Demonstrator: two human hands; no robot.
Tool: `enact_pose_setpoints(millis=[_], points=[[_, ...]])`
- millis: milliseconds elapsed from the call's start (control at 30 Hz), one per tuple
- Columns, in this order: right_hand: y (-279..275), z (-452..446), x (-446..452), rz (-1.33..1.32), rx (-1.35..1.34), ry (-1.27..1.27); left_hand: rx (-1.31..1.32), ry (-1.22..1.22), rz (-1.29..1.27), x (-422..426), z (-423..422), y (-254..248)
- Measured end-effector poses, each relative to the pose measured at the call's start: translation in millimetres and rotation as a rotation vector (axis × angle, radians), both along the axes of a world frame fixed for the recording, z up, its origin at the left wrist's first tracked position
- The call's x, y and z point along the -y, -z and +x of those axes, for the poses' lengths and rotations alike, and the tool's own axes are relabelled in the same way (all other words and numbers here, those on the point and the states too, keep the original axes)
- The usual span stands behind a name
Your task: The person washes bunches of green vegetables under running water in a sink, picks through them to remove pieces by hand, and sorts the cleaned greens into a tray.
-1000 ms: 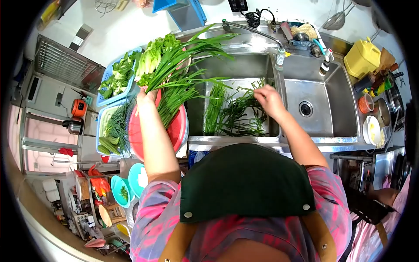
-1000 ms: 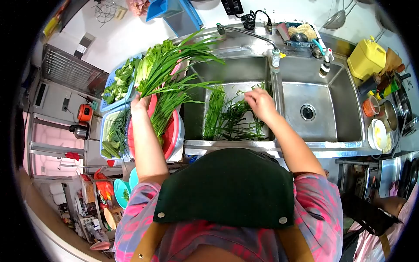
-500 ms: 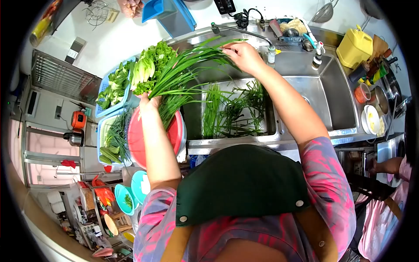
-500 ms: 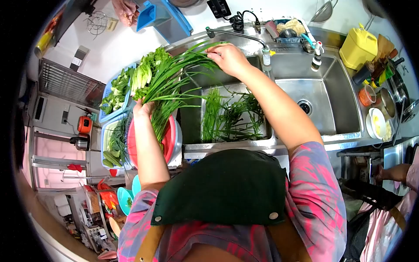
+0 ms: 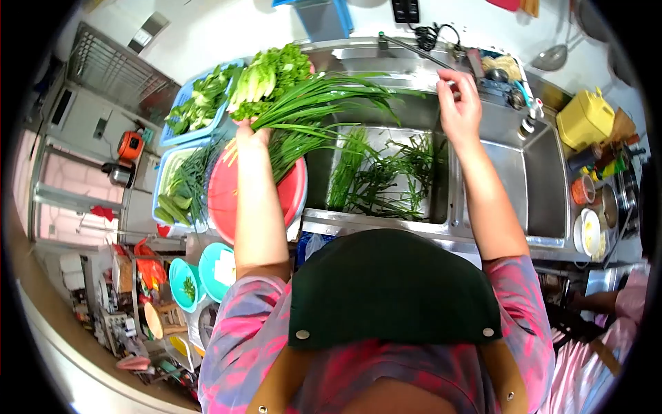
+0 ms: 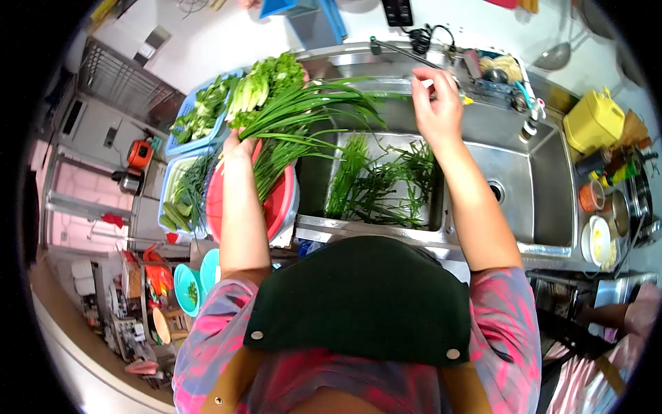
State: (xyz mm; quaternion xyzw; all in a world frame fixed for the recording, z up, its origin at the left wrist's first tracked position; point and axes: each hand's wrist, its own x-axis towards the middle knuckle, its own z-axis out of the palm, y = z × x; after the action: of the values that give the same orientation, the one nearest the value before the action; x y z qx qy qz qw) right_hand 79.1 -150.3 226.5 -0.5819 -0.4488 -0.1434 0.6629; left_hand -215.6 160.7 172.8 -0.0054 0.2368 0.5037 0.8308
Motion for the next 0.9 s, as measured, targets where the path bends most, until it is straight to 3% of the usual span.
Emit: enact_pose_setpoints(millis=[67,100,200,267,400,633,833,900], points=[[7,-5,5,-0.049,0.101,-0.041,-0.025,-0.149,0.104,-6,-13,2],[12,-8,9,-0.065,0.096,-0.054,0.025,-0.348,-0.049,20,-11,-24],[39,-11,19,-0.108,0.070,-0.082,0.066,-0.309,0.086,19,-51,-5],[64,-9,30,-0.217,-0.009,-0.098,0.218,0.008,0.013,-10,-93,44],[107,0,56,-0.385,-0.108,-0.132,-0.164,-0.276,-0.269,-29,-118,139],[136,-3,85,-0.547,-0.246,-0.093,-0.357,-0.219,-0.243,25,-104,52],[140,-21,82,-0.593,-0.187,-0.145,-0.427,-0.179,-0.335,59,-123,26],[131,-32,80,-0.640,-0.151,-0.151,-0.668,-0.021,-0.165,55,-148,39]])
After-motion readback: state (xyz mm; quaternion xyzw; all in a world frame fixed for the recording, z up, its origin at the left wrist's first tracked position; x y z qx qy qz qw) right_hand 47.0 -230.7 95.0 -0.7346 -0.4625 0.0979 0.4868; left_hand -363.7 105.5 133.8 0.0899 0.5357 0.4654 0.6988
